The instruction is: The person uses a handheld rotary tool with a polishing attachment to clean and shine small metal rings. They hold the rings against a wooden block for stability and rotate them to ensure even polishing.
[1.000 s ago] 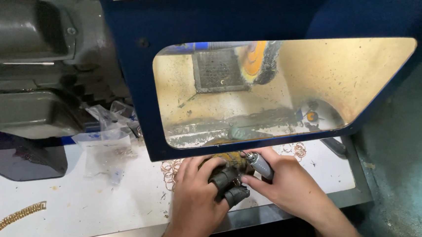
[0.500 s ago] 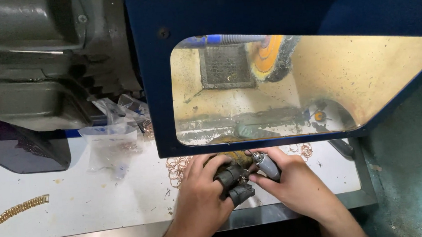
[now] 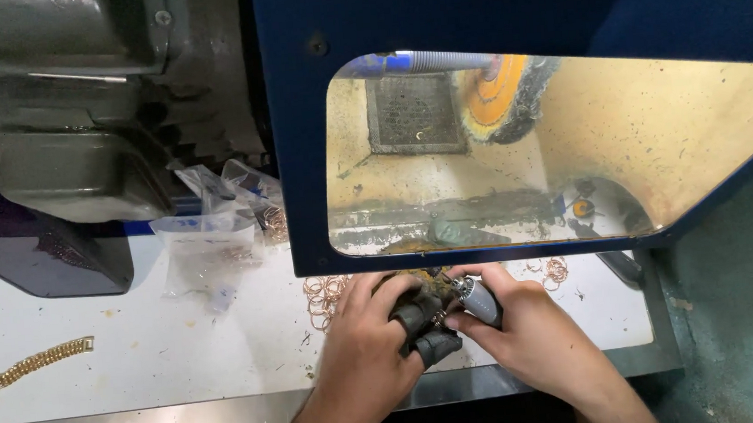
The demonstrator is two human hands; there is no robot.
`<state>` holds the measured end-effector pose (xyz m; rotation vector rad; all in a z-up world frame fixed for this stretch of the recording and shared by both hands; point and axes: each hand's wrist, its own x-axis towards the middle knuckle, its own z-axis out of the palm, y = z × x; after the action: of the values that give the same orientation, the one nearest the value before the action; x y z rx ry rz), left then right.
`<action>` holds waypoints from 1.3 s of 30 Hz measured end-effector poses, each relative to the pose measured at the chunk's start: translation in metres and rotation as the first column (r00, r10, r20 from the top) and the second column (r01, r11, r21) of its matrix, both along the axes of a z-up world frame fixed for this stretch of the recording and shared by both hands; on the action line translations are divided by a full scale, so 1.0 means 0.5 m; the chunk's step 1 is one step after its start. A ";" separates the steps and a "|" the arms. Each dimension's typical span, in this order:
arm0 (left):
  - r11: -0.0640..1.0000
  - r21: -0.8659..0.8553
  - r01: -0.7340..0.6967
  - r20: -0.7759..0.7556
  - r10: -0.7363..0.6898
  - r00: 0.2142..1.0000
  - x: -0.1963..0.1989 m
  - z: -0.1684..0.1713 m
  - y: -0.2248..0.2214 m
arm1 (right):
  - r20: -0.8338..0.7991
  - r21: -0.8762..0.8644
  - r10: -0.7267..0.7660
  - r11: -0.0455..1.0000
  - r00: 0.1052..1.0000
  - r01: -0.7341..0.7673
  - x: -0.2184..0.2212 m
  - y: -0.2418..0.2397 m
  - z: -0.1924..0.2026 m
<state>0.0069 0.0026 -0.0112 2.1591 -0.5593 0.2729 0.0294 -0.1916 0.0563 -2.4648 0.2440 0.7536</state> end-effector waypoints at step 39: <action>0.994 0.085 0.068 0.053 -0.073 0.996 0.003 0.010 -0.001 | -0.048 -0.047 -0.032 0.998 0.998 0.029 0.009 0.004 -0.006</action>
<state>0.0085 0.0022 -0.0063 2.2121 -0.6886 0.2760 0.0341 -0.1898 0.0534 -2.4822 0.3198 0.8042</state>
